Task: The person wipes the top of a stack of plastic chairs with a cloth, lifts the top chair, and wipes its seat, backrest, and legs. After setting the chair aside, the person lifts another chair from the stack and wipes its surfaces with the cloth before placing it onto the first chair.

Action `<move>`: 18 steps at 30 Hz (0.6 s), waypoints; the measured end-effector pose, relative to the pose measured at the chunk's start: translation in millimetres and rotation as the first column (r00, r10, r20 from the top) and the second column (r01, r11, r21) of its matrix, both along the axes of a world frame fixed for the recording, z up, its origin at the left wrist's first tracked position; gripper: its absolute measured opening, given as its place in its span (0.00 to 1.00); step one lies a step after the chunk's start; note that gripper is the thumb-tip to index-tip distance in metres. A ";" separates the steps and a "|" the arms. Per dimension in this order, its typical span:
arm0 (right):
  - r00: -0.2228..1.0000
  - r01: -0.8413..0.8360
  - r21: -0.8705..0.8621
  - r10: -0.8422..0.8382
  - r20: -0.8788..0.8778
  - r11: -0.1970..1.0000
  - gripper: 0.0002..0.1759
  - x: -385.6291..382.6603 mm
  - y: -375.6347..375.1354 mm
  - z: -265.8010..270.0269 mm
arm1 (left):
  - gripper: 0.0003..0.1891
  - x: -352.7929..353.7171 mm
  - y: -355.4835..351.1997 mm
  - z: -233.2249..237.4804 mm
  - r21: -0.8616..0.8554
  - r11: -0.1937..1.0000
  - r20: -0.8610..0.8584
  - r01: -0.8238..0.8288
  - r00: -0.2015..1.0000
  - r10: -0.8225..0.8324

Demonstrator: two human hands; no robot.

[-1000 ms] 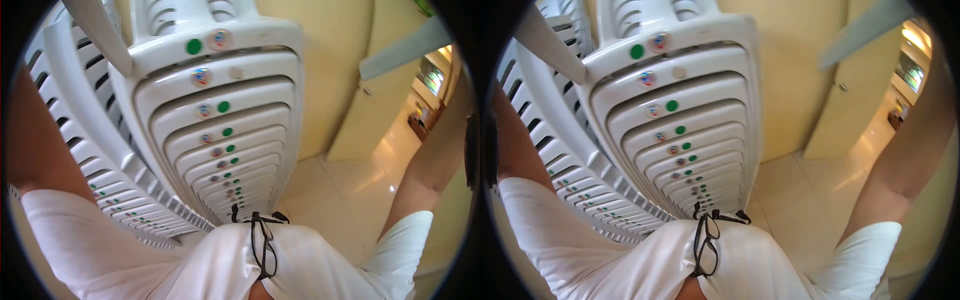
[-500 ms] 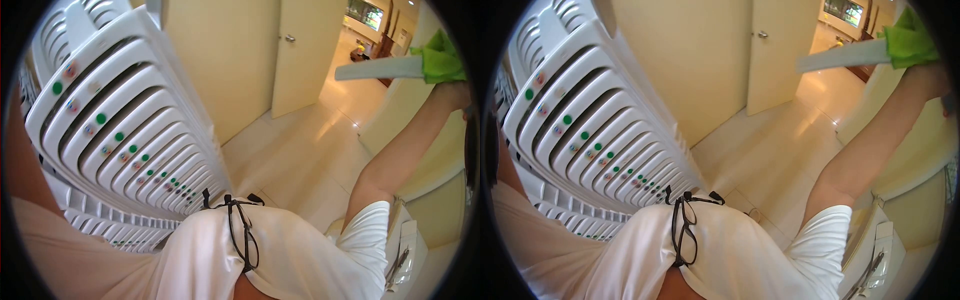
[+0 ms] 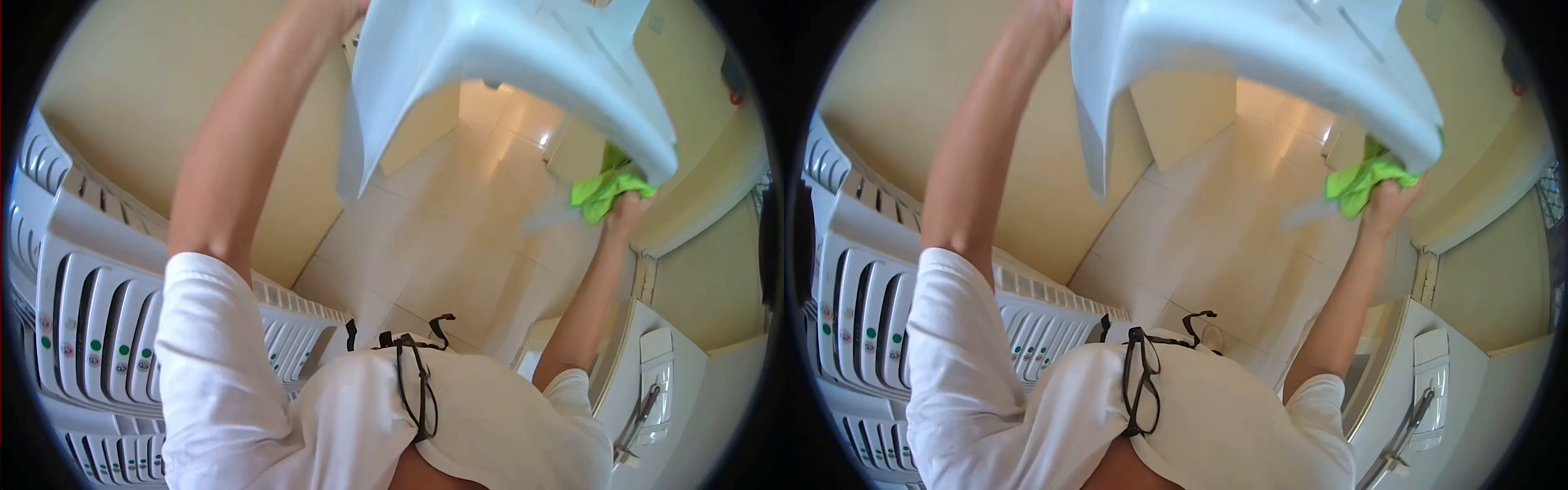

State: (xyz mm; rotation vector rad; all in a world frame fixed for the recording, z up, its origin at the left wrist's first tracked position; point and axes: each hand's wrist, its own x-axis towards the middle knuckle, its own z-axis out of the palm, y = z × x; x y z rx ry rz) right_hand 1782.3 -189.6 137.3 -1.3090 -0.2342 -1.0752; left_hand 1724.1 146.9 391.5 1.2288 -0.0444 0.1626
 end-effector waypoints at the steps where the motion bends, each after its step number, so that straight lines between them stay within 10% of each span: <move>1: 0.997 -0.006 -0.044 0.003 -0.071 0.999 0.22 1.0 0.9 -22.2 | 0.17 14.5 6.0 -27.4 0.004 1.000 -0.088 0.004 0.996 -0.004; 6: 0.959 -0.020 -0.365 -0.085 -0.270 0.931 0.31 7.0 6.8 -137.9 | 0.25 97.8 71.7 -216.2 -0.159 0.985 -0.396 0.068 0.910 -0.127; 10: 0.805 -0.261 -0.313 0.027 -0.593 0.913 0.45 2.3 18.1 -227.1 | 0.21 116.2 109.9 -394.8 -0.367 0.930 -0.566 0.023 0.788 -0.243; 18: 0.713 -0.449 -0.431 0.023 -0.701 0.782 0.46 13.8 74.0 -371.2 | 0.20 96.6 160.7 -676.3 -0.512 0.843 -0.744 -0.166 0.577 -0.338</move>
